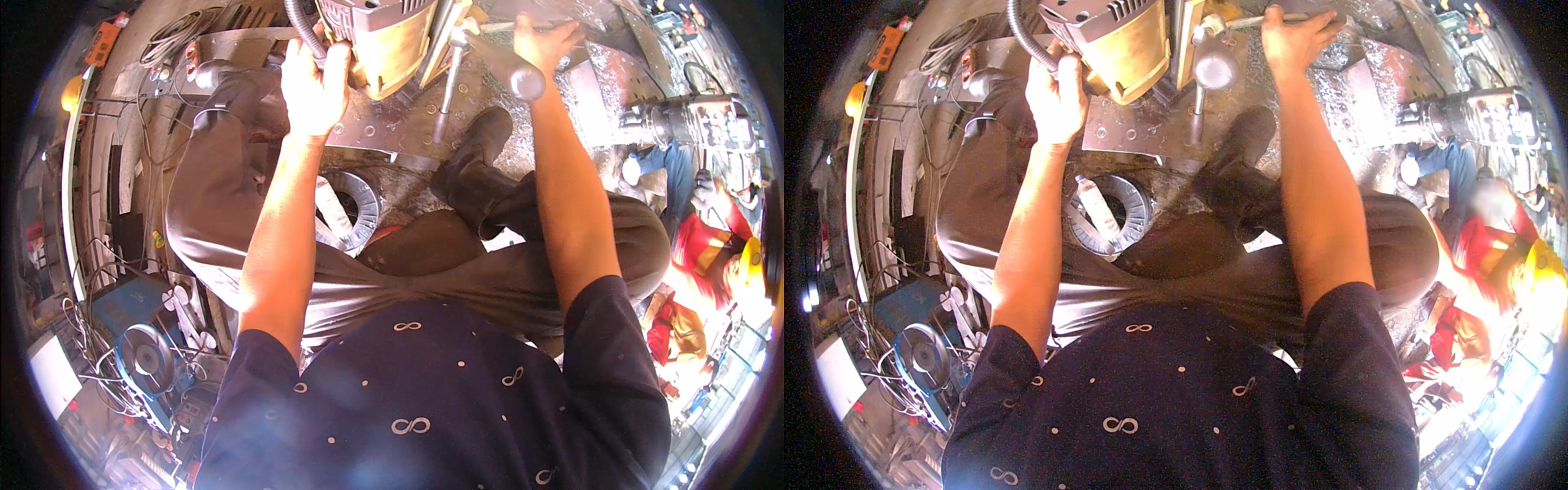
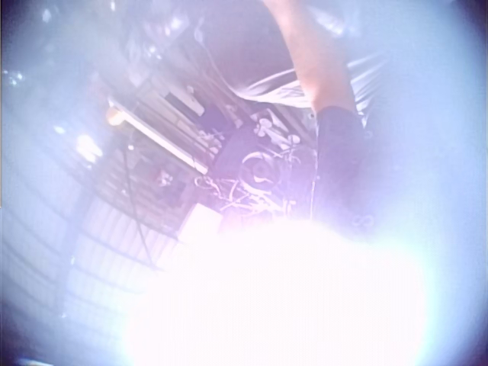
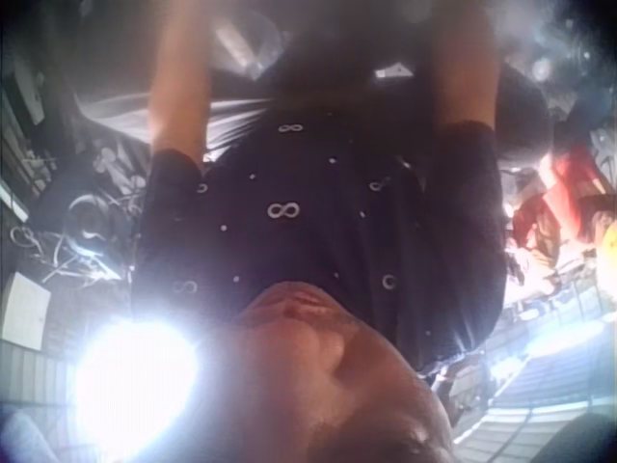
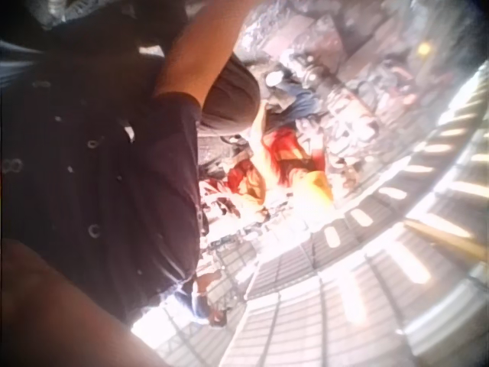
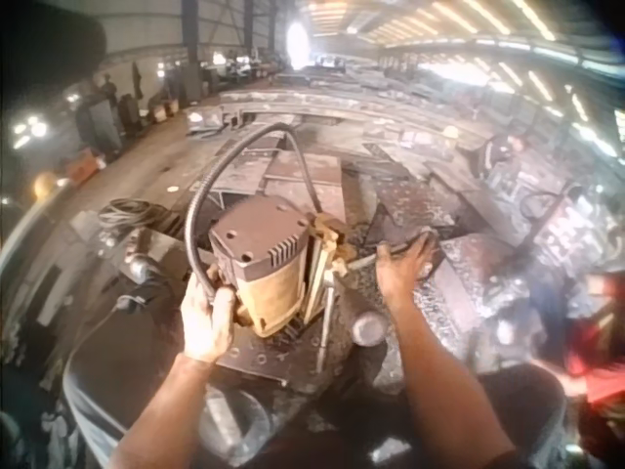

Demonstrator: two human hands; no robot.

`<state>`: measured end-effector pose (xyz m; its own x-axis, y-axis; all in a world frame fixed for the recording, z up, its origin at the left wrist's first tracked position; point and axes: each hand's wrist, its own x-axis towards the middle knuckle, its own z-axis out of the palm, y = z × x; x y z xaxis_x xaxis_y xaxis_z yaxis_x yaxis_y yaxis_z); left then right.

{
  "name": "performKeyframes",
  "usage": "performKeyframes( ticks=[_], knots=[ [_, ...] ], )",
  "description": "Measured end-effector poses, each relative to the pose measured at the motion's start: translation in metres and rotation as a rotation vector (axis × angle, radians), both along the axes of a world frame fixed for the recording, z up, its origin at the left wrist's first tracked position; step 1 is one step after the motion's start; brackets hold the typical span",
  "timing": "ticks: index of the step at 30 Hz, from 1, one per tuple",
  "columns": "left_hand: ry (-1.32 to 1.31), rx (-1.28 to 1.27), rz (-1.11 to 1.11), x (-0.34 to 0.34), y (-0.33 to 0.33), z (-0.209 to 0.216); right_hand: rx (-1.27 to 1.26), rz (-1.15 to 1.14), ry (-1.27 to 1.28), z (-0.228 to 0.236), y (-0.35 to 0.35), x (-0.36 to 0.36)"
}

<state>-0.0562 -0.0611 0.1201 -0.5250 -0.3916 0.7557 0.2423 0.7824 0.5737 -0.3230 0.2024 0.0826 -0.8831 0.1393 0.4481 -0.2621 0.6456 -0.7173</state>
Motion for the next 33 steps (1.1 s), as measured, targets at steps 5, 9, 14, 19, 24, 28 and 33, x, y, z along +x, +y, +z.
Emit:
performKeyframes(
  ticks=[5, 9, 14, 19, 24, 28, 33],
  knots=[
    [-0.122, -0.015, 0.044, 0.013, -0.002, -0.002, -1.027, 0.429, -0.783, 0.023, -0.047, 0.056],
    [-0.120, -0.029, 0.041, 0.011, 0.001, 0.003, -1.402, 0.506, -0.973, 0.017, -0.050, 0.045],
    [-0.116, -0.016, 0.015, 0.012, -0.005, -0.004, -1.465, 0.501, -0.969, 0.014, -0.055, 0.045],
    [-0.117, 0.011, 0.024, 0.009, -0.003, -0.004, -1.471, 0.481, -0.915, 0.009, -0.054, 0.044],
    [-0.091, -0.035, 0.047, 0.011, 0.001, -0.002, -1.439, 0.462, -0.934, 0.016, -0.056, 0.047],
    [-0.117, -0.004, 0.036, 0.011, 0.000, -0.001, -0.427, 0.610, -0.434, 0.005, -0.039, 0.067],
    [-0.075, -0.033, 0.049, 0.010, -0.003, -0.006, -0.506, 0.518, -0.556, 0.017, -0.045, 0.070]
  ],
)
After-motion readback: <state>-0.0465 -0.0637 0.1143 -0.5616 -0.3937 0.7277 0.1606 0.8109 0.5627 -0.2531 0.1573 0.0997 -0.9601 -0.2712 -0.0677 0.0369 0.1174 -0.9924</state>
